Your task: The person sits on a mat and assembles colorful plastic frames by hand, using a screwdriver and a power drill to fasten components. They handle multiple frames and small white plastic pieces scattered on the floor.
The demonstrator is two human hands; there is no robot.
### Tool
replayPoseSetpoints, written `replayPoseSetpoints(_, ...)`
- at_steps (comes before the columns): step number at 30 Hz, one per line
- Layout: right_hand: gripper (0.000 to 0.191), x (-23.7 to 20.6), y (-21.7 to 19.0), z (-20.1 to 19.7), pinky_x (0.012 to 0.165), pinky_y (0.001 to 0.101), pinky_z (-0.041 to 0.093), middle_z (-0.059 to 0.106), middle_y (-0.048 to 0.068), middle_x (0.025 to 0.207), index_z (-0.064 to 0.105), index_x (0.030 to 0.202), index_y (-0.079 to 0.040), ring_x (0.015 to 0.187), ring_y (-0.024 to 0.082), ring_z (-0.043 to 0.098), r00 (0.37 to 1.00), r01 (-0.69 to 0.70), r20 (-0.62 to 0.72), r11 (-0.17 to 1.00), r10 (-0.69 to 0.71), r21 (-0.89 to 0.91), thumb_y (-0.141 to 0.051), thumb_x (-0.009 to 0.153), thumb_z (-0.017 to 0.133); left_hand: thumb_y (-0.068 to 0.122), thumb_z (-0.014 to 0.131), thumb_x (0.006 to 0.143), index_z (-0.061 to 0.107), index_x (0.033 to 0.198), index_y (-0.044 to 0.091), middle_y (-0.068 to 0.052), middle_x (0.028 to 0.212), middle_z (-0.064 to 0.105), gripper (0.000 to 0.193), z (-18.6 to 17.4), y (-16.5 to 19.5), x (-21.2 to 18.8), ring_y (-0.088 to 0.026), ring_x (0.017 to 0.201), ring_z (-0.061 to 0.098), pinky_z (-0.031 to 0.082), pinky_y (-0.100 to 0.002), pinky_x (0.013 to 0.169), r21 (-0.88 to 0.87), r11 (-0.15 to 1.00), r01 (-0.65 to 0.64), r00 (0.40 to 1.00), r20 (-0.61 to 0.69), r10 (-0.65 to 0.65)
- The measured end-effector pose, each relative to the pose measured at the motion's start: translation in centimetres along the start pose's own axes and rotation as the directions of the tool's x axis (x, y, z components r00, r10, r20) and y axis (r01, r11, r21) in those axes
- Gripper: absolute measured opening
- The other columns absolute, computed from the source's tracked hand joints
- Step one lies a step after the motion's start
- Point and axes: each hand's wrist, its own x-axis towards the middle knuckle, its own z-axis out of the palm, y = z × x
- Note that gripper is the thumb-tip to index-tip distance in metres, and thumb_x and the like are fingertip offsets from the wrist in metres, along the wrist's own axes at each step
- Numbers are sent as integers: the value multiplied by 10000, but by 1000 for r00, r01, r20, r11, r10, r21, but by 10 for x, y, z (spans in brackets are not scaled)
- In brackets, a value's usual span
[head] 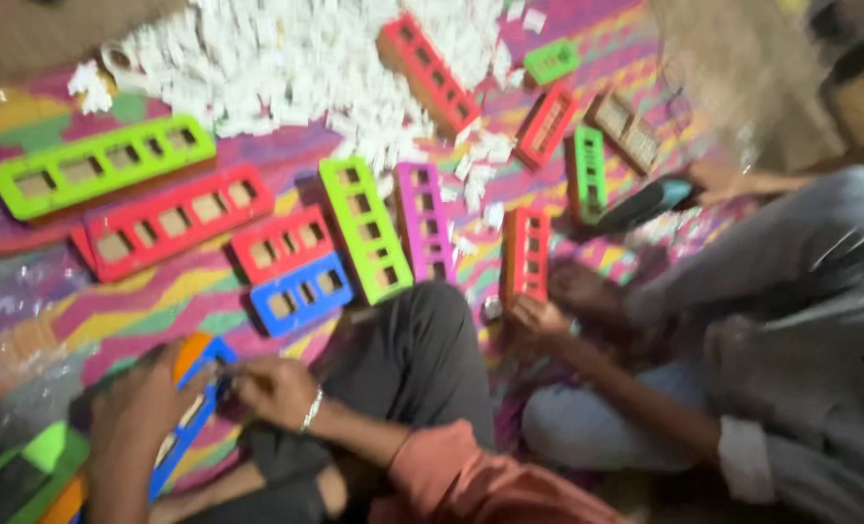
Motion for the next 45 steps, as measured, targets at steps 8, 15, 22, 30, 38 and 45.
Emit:
replayPoseSetpoints(8,322,12,-11,-8,687,393,521,638,188,812,765,1221,-81,723,313,643,998,-45,29,976,53,-215,-75,899,737,635,585,858,439,1509,254,-143,1298,688,768,18,-5,13,-397,1101,714,595,-524,918,-3,1000,11,1000,-22,-11)
replayPoseSetpoints(15,342,12,-1,-5,691,378,559,693,248,946,703,1335,-88,770,281,730,985,-77,145,994,89,-83,-128,995,697,594,507,931,382,1559,285,-151,1229,705,710,14,-2,4,-404,1049,716,599,-517,878,19,999,-40,998,-49,41)
replayPoseSetpoints(22,226,13,41,6,618,407,560,722,196,805,706,1006,-9,708,284,724,934,-211,293,977,202,0,-201,972,593,513,627,921,494,1471,272,-158,1160,722,615,-1,-16,1,-409,1007,704,560,-540,812,-164,981,-102,993,-81,90)
replayPoseSetpoints(30,418,1,49,7,698,378,530,672,192,913,647,1389,-48,761,287,667,991,29,131,994,-15,-106,-65,971,635,460,684,877,651,1327,222,-151,1080,741,510,4,-20,-2,-401,971,699,551,-551,816,-166,972,-164,975,-180,133)
replayPoseSetpoints(38,437,3,17,3,634,313,491,660,120,834,676,1368,-59,669,162,604,990,-21,136,998,28,-56,-6,937,634,454,715,845,592,1394,162,-198,1078,729,634,6,-14,-12,-419,1042,670,513,-574,850,-187,976,-110,978,-194,73)
replayPoseSetpoints(45,399,3,10,1,590,337,449,594,136,756,696,1350,-53,628,180,548,988,-67,136,993,79,-94,-20,953,669,457,707,874,577,1411,160,-194,1059,733,627,6,-12,-12,-405,1044,679,512,-558,888,-196,975,-103,985,-159,72)
